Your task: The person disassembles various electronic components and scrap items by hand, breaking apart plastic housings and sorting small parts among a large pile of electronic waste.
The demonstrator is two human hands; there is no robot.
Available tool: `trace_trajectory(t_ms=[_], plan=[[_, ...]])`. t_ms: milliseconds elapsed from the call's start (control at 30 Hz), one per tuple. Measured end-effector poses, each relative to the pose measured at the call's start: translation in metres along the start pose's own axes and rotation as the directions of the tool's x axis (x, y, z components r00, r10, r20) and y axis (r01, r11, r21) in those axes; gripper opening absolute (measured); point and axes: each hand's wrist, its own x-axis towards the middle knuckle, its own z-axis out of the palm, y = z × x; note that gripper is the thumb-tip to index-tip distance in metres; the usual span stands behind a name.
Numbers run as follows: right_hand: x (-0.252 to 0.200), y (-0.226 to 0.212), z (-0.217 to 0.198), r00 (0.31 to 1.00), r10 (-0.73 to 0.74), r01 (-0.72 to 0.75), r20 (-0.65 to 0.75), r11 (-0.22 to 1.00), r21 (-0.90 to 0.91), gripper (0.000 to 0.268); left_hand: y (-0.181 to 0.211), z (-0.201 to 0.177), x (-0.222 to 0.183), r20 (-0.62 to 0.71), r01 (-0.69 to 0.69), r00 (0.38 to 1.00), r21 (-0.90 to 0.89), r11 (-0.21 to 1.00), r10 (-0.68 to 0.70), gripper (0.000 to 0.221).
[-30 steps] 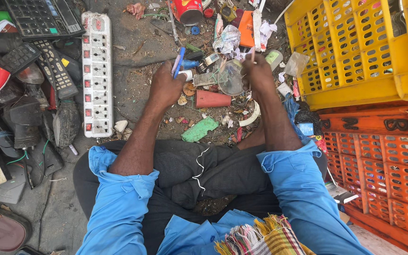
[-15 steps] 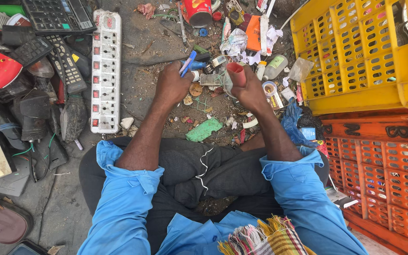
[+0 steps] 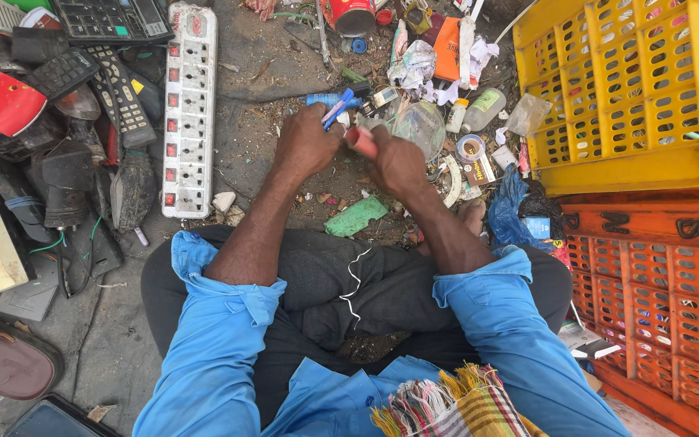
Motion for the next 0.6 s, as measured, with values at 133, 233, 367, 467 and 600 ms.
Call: trace_trajectory(t_ms=[133, 233, 367, 467, 600], plan=[[0.009, 0.060, -0.048, 0.923, 0.315, -0.140, -0.221, 0.810, 0.570, 0.043, 0.005, 0.001, -0.017, 0.280, -0.097, 0.958, 0.087, 0.991, 0.069, 0.036], [0.011, 0.085, -0.059, 0.896, 0.440, -0.027, -0.069, 0.208, 0.978, 0.034, 0.011, 0.041, -0.045, 0.534, -0.262, 0.843, 0.304, 0.916, 0.064, 0.047], [0.002, 0.063, -0.064, 0.901, 0.433, -0.029, 0.031, -0.009, 1.000, 0.034, 0.005, 0.086, -0.060, 0.523, -0.497, 0.827, 0.510, 0.702, 0.205, 0.024], [-0.002, 0.053, -0.075, 0.898, 0.438, -0.044, 0.050, -0.023, 0.999, 0.036, 0.007, 0.070, -0.037, 0.450, -0.246, 0.893, 0.509, 0.825, -0.012, 0.012], [-0.006, 0.056, -0.073, 0.910, 0.410, 0.013, 0.061, -0.176, 0.984, 0.037, 0.007, 0.016, -0.008, -0.011, 0.036, 0.999, -0.062, 0.997, -0.037, 0.019]])
